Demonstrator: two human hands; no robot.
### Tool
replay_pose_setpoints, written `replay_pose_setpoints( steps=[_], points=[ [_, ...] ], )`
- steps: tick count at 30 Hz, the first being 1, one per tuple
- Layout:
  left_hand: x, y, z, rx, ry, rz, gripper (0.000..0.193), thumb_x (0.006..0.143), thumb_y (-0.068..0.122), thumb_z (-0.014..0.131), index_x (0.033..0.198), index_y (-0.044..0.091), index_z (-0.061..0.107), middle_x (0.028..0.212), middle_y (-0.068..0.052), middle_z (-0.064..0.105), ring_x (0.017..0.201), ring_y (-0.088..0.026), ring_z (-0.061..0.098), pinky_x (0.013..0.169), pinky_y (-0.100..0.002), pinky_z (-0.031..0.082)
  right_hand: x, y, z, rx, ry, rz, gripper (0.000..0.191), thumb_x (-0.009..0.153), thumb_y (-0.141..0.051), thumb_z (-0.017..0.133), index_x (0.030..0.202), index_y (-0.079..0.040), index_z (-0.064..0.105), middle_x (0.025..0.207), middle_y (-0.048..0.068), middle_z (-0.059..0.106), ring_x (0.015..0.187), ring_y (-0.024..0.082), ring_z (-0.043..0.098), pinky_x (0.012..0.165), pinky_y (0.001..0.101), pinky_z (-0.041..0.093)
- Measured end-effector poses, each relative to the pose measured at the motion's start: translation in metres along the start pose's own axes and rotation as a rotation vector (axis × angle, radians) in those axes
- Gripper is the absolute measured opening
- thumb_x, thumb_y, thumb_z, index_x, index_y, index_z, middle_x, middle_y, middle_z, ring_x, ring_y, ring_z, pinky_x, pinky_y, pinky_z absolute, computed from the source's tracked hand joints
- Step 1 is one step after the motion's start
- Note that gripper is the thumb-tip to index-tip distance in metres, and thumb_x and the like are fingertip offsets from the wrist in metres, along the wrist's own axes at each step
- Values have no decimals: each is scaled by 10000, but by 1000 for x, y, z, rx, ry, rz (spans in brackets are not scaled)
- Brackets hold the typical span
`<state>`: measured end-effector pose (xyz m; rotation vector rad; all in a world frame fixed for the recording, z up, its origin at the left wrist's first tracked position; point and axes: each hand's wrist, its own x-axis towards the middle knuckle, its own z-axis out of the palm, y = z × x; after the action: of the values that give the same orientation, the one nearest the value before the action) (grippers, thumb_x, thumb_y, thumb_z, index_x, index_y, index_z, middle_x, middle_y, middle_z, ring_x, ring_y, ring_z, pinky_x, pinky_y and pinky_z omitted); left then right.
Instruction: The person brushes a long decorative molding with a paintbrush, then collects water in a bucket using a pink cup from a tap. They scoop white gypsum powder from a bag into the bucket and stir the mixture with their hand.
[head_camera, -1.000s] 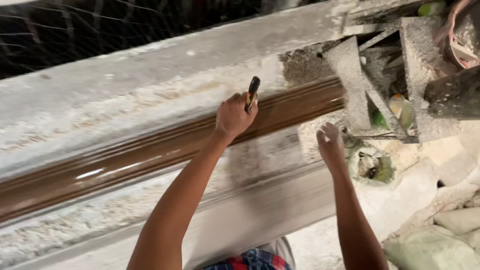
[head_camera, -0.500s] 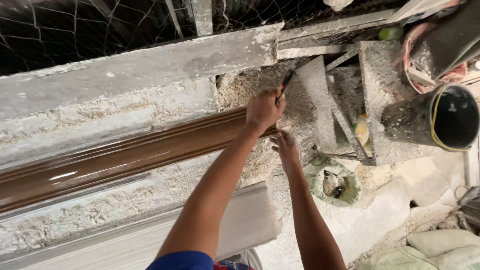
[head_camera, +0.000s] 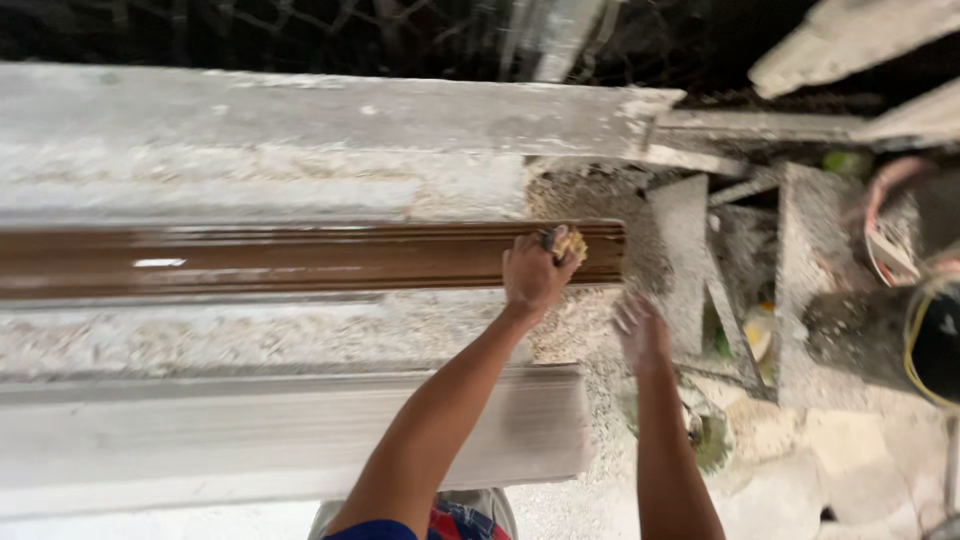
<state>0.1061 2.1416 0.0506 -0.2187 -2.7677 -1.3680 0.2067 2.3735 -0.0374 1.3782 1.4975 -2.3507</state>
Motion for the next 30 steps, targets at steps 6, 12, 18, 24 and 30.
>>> replay_pose_setpoints(
  steps=[6,12,18,24,30],
  points=[
    [-6,-108,-153,122,104,-272,323,890,387,725,1032,97,733,983,-127,710,981,-335,668,819,-504,544,-26,16,7,-217,97,-273,460,1047,-236,516,1468,-61,461,1478,134,521,1360,314,517,1099,481,453],
    [-21,-230,-318,154,283,-438,496,841,368,740,1206,39,668,1088,-141,674,1098,-350,606,891,-591,459,-101,83,131,-414,-55,-434,454,1053,-292,583,1437,-55,529,1400,100,565,1269,258,514,1031,480,462],
    [-41,-381,-511,143,311,-524,509,830,399,743,1226,91,653,1190,-116,633,1168,-340,554,988,-609,388,-236,230,341,-505,-278,-515,600,990,-402,608,1481,-87,465,1473,46,520,1316,206,516,1044,415,451],
    [-58,-505,-695,254,366,-583,552,822,464,748,1244,127,636,1231,-80,616,1223,-316,501,1003,-590,358,-375,347,564,-680,-482,-516,592,997,-421,598,1460,-61,521,1479,103,552,1297,228,537,1048,401,459],
    [-77,-614,-811,206,420,-664,516,872,460,706,1272,141,643,1219,-72,628,1251,-304,490,1020,-548,360,-439,420,710,-841,-528,-485,547,983,-415,573,1448,-128,540,1439,94,598,1261,223,585,1040,367,476]
  ],
)
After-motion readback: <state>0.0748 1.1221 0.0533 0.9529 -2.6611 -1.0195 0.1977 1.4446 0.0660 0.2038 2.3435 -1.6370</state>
